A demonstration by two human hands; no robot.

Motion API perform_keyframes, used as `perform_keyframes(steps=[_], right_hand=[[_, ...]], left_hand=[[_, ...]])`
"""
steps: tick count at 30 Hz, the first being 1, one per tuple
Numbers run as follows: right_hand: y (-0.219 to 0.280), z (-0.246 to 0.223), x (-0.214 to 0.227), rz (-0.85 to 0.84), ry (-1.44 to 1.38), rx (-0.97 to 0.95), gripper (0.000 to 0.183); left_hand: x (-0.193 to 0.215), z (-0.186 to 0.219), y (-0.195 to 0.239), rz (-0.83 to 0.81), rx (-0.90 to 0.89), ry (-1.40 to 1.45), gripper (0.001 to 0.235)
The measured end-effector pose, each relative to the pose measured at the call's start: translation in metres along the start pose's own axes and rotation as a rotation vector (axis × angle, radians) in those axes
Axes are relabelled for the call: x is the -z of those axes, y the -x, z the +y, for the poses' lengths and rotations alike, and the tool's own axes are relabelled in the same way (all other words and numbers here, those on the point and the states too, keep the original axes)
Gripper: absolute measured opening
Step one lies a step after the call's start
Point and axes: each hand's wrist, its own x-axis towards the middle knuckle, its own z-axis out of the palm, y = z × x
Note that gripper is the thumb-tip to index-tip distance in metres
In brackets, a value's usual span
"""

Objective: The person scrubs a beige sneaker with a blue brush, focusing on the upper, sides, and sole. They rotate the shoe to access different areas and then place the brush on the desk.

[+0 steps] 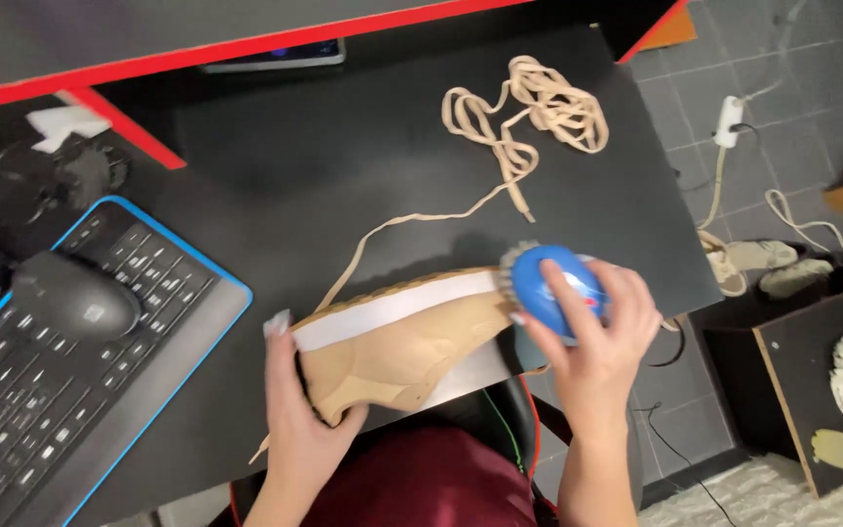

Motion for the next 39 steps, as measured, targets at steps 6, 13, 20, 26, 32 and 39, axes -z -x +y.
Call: perform_keyframes(steps=[6, 13, 20, 26, 32, 39], right_hand=[[-0.004, -0.054, -0.017, -0.162, -0.026, 0.141, 0.051], [0.023, -0.151, -0.033, -0.163, 0.002, 0.446, 0.035], [-0.006, -0.084, -0.026, -0.224, 0.030, 0.219, 0.050], [-0.008, -0.116, -0.015, -0.341, -0.356, 0.361, 0.063], [-0.029, -0.096, -0.022, -0.336, -0.019, 0.309, 0.076], [-0.026, -0.133, -0.020, -0.433, -0.438, 0.478, 0.045]], left_hand=[[0.030, -0.010, -0.009, -0.399, 0.286, 0.081, 0.121], [0.014, -0.040, 0.003, -0.147, -0.093, -0.003, 0.082], [0.011, -0.051, 0.005, -0.129, -0.124, -0.065, 0.120], [0.005, -0.055, 0.008, -0.088, -0.137, -0.044, 0.132], [0.007, -0.052, 0.007, -0.047, -0.130, -0.044, 0.112], [0.006, -0.051, 0.010, -0.047, -0.106, -0.033, 0.122]])
